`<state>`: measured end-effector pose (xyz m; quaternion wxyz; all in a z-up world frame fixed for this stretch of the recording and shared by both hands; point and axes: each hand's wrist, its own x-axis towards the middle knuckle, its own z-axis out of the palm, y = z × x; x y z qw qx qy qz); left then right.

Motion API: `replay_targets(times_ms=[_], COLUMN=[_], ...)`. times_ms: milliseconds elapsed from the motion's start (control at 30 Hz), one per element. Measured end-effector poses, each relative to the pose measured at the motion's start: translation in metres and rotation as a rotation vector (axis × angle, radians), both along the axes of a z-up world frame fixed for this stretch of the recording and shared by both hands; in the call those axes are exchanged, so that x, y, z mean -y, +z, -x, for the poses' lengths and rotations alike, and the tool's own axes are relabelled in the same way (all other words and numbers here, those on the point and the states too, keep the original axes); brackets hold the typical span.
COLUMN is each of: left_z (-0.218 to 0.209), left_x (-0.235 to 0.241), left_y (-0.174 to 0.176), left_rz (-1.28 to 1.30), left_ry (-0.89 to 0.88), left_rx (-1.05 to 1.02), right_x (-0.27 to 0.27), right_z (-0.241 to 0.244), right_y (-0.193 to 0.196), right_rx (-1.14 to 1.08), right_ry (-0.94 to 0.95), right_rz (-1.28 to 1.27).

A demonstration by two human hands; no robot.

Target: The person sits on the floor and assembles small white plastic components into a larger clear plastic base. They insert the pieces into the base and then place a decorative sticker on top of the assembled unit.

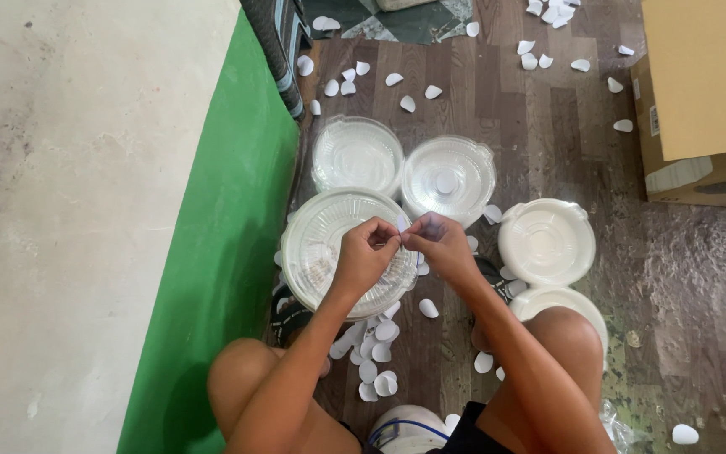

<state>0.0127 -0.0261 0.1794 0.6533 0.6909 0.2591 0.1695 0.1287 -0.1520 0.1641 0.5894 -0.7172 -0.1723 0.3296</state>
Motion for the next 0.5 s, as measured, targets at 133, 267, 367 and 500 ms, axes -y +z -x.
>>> replay_targets(times_ms=[133, 267, 367, 500], left_z=[0.002, 0.003, 0.002, 0.002], left_x=[0.001, 0.001, -0.002, -0.005], left_y=[0.005, 0.004, -0.003, -0.007], left_rz=[0.022, 0.042, 0.055, 0.019], left_ry=[-0.011, -0.003, 0.003, 0.011], left_rx=[-0.007, -0.008, -0.020, -0.071], right_x=[0.003, 0.003, 0.002, -0.002], right_z=[0.000, 0.004, -0.001, 0.006], right_y=[0.008, 0.011, -0.005, -0.002], right_rx=[0.014, 0.022, 0.032, 0.052], right_ry=[0.039, 0.048, 0.052, 0.066], right_rz=[0.007, -0.020, -0.047, -0.029])
